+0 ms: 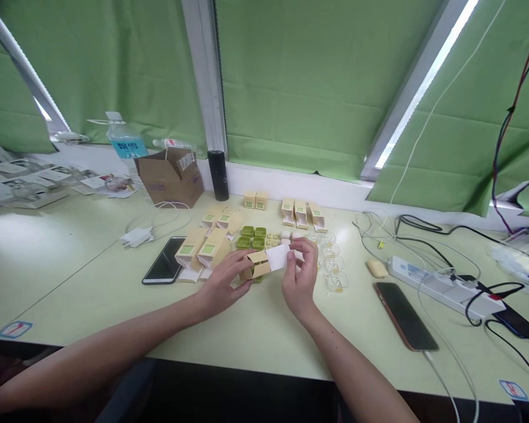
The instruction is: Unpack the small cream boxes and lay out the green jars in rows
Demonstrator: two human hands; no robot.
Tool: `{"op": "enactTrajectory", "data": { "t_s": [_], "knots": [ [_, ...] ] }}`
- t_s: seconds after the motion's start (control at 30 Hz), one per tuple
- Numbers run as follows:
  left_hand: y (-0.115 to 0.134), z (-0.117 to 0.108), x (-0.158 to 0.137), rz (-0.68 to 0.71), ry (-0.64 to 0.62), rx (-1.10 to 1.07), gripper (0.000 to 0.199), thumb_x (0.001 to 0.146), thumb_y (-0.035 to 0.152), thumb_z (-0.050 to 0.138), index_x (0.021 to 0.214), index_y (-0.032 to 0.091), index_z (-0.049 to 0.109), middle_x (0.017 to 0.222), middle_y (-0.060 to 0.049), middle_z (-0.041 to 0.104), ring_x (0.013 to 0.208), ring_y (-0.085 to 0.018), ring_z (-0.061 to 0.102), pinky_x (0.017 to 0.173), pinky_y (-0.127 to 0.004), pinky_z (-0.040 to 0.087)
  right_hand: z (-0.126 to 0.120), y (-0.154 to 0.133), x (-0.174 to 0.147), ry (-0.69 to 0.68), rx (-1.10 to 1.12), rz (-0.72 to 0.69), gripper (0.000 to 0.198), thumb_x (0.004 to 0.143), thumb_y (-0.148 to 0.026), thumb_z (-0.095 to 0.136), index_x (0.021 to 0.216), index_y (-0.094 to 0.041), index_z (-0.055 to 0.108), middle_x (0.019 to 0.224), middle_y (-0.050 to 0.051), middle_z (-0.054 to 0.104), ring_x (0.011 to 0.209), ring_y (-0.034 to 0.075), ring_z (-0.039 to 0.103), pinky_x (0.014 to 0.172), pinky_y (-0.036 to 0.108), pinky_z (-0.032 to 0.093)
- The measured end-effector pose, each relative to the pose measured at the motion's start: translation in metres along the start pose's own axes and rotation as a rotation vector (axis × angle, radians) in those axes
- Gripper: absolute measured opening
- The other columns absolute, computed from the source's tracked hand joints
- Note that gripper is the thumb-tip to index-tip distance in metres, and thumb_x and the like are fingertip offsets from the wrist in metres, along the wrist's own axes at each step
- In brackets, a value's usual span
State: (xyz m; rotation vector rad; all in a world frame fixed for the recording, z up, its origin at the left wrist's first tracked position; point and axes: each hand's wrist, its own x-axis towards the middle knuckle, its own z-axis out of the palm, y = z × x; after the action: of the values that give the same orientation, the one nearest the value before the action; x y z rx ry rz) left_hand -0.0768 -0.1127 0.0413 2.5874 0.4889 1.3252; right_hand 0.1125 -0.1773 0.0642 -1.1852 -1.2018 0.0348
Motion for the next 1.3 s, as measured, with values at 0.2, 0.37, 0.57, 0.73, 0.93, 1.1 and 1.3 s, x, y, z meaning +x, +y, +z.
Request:
{"op": "enactTrajectory", "data": {
  "t_s": [0.2, 0.37, 0.57, 0.73, 0.93, 1.1, 1.3],
  "knots": [
    [0.001, 0.001, 0.001, -0.042, 0.015, -0.037, 0.06, 0.089, 0.012, 0.065, 0.145, 0.025, 0.045, 0.13, -0.011, 0.067, 0.125, -0.027, 0.063, 0.104, -0.049, 0.055, -0.003, 0.007, 0.003, -0.011, -0.112, -0.046, 0.016, 0.1, -0.027, 0.048, 0.099, -0.026, 0.064, 0.116, 0.01, 0.054, 0.117, 0.026, 0.055, 0.086, 0.045, 0.056],
    [-0.002, 0.004, -0.002, -0.104, 0.007, -0.026, 0.065, 0.09, 0.016, 0.067, 0.15, 0.024, 0.041, 0.133, -0.013, 0.065, 0.126, -0.028, 0.062, 0.101, -0.046, 0.058, -0.003, 0.01, 0.003, -0.06, -0.13, -0.142, 0.03, 0.097, -0.015, 0.044, 0.094, -0.027, 0.071, 0.121, 0.009, 0.052, 0.12, 0.026, 0.054, 0.1, 0.053, 0.052],
    [-0.004, 0.003, -0.002, -0.074, 0.027, -0.004, 0.068, 0.091, 0.016, 0.067, 0.152, 0.024, 0.038, 0.133, -0.013, 0.065, 0.126, -0.028, 0.062, 0.103, -0.047, 0.057, -0.001, 0.009, -0.001, -0.183, -0.2, -0.282, 0.046, 0.092, -0.004, 0.04, 0.102, -0.031, 0.075, 0.134, 0.007, 0.054, 0.136, 0.029, 0.043, 0.112, 0.062, 0.041],
    [-0.003, 0.001, 0.002, -0.049, 0.064, 0.004, 0.068, 0.09, 0.014, 0.067, 0.151, 0.024, 0.039, 0.133, -0.013, 0.065, 0.125, -0.028, 0.063, 0.104, -0.048, 0.056, -0.001, 0.004, -0.003, -0.229, -0.266, -0.338, 0.022, 0.091, -0.013, 0.054, 0.096, -0.025, 0.071, 0.135, 0.009, 0.056, 0.139, 0.033, 0.039, 0.113, 0.062, 0.037],
    [-0.003, 0.001, 0.001, -0.026, 0.074, 0.036, 0.068, 0.089, 0.012, 0.066, 0.15, 0.023, 0.04, 0.13, -0.013, 0.066, 0.122, -0.028, 0.064, 0.103, -0.048, 0.056, -0.001, 0.006, -0.003, -0.178, -0.241, -0.357, 0.029, 0.091, -0.02, 0.063, 0.063, -0.022, 0.053, 0.121, 0.009, 0.062, 0.132, 0.035, 0.044, 0.107, 0.059, 0.041],
    [-0.003, 0.0, 0.0, 0.067, 0.042, 0.113, 0.07, 0.09, 0.01, 0.064, 0.154, 0.02, 0.036, 0.129, -0.014, 0.067, 0.124, -0.029, 0.063, 0.105, -0.048, 0.056, 0.003, 0.007, -0.007, -0.239, -0.271, -0.305, 0.019, 0.088, -0.026, 0.07, 0.071, -0.023, 0.062, 0.126, 0.009, 0.063, 0.136, 0.036, 0.04, 0.11, 0.06, 0.039],
    [0.0, -0.003, 0.001, 0.217, 0.019, 0.265, 0.068, 0.093, 0.006, 0.057, 0.156, 0.015, 0.033, 0.131, -0.018, 0.065, 0.127, -0.031, 0.061, 0.101, -0.049, 0.058, 0.005, 0.003, -0.01, -0.27, -0.225, -0.176, 0.006, 0.088, -0.029, 0.071, 0.086, -0.027, 0.076, 0.125, 0.009, 0.063, 0.136, 0.034, 0.038, 0.112, 0.059, 0.037]
  ]
}}
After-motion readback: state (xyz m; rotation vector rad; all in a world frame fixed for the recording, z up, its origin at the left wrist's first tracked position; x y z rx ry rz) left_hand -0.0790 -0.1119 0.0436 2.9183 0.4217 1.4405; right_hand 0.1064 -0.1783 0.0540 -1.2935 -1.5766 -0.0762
